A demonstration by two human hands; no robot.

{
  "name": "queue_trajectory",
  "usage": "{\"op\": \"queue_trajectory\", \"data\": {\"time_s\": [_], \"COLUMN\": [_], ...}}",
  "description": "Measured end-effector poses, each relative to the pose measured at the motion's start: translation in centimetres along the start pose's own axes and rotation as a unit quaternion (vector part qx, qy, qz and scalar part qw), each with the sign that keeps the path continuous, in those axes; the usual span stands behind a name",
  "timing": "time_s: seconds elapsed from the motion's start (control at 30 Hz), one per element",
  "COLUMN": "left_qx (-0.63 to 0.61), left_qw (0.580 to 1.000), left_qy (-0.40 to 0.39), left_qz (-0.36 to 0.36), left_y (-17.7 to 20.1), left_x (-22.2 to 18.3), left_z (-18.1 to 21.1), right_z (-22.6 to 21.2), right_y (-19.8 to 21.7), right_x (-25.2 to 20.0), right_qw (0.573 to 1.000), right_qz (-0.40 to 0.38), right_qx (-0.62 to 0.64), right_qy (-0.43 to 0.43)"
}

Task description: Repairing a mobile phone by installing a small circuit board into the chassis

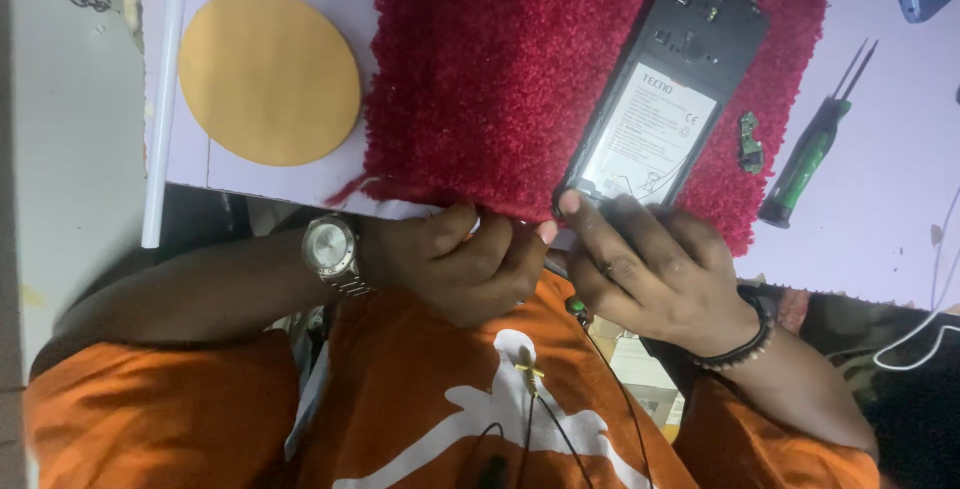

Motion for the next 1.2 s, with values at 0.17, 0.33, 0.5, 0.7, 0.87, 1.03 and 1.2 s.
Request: {"op": "queue_trajectory", "data": {"time_s": [0.17, 0.33, 0.5, 0.7, 0.87, 1.03, 1.2], "left_qx": [-0.017, 0.021, 0.043, -0.010, -0.042, -0.058, -0.065], "left_qw": [0.999, 0.999, 0.996, 0.975, 0.975, 0.973, 0.972], "left_qy": [0.021, 0.022, 0.075, 0.174, 0.172, 0.192, 0.184], "left_qz": [0.018, 0.016, -0.037, -0.136, -0.137, -0.116, -0.133], "left_y": [-0.5, -0.4, 0.2, -0.3, -0.2, -0.4, -0.2], "left_x": [-0.2, -0.3, 0.6, 0.5, 0.9, 1.2, 1.2], "left_z": [0.6, 0.6, 0.6, 1.4, 1.3, 1.4, 1.3], "right_z": [0.5, 0.7, 1.6, 2.1, 1.5, 1.0, 0.4], "right_y": [-0.9, -1.4, -0.2, 1.3, 2.0, 2.8, 4.0], "right_x": [-0.6, -3.5, -3.8, -2.1, -1.4, -0.3, 0.2], "right_qw": [0.996, 0.923, 0.886, 0.904, 0.951, 0.968, 0.980], "right_qz": [0.010, 0.075, 0.132, 0.083, 0.075, 0.073, 0.043], "right_qx": [0.089, 0.348, 0.401, 0.373, 0.250, 0.191, 0.130], "right_qy": [-0.018, -0.147, -0.193, -0.191, -0.165, -0.149, -0.145]}}
Point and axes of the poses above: each hand's wrist, its own x-axis towards the middle knuckle, its own y-axis out of the back of the hand, z = x × y, the point moved 2 cm from there along x, towards the middle knuckle, and after that the axes turned 8 degrees about -z, right-handed, at the moved point
